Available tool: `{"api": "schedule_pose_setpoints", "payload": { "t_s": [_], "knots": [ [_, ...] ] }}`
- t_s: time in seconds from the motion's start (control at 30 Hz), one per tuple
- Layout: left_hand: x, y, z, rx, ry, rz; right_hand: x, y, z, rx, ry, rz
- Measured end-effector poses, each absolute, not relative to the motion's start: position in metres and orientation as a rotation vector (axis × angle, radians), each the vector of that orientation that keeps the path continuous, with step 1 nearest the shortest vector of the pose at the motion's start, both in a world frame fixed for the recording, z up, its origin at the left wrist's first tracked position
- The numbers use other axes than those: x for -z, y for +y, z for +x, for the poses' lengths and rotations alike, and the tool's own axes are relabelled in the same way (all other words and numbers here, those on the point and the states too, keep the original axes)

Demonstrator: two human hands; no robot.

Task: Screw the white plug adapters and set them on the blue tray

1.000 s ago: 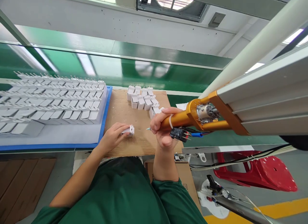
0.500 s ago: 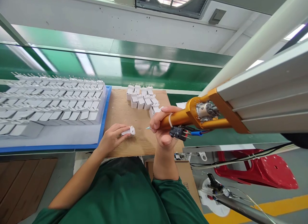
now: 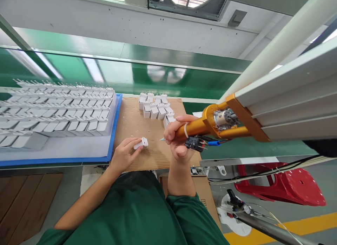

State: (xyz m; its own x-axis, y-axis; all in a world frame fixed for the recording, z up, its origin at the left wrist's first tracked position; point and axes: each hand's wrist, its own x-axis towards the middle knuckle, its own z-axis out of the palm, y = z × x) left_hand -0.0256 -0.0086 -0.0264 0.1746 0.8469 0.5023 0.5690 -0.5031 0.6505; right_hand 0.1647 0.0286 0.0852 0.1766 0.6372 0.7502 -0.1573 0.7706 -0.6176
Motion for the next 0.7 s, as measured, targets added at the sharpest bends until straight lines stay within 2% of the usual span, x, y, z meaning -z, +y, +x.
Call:
{"api": "schedule_pose_setpoints", "payload": {
  "t_s": [0.2, 0.33, 0.7],
  "knots": [
    [0.019, -0.002, -0.024, -1.041, 1.365, 1.687, -0.086, 0.028, 0.166, -0.606, -1.281, -0.421],
    [0.019, 0.005, -0.019, -1.051, 1.135, 1.492, -0.083, 0.03, 0.167, -0.592, -1.28, -0.456],
    [0.025, 0.011, -0.015, -1.041, 1.111, 1.503, -0.084, 0.029, 0.168, -0.594, -1.274, -0.446]
  ]
}}
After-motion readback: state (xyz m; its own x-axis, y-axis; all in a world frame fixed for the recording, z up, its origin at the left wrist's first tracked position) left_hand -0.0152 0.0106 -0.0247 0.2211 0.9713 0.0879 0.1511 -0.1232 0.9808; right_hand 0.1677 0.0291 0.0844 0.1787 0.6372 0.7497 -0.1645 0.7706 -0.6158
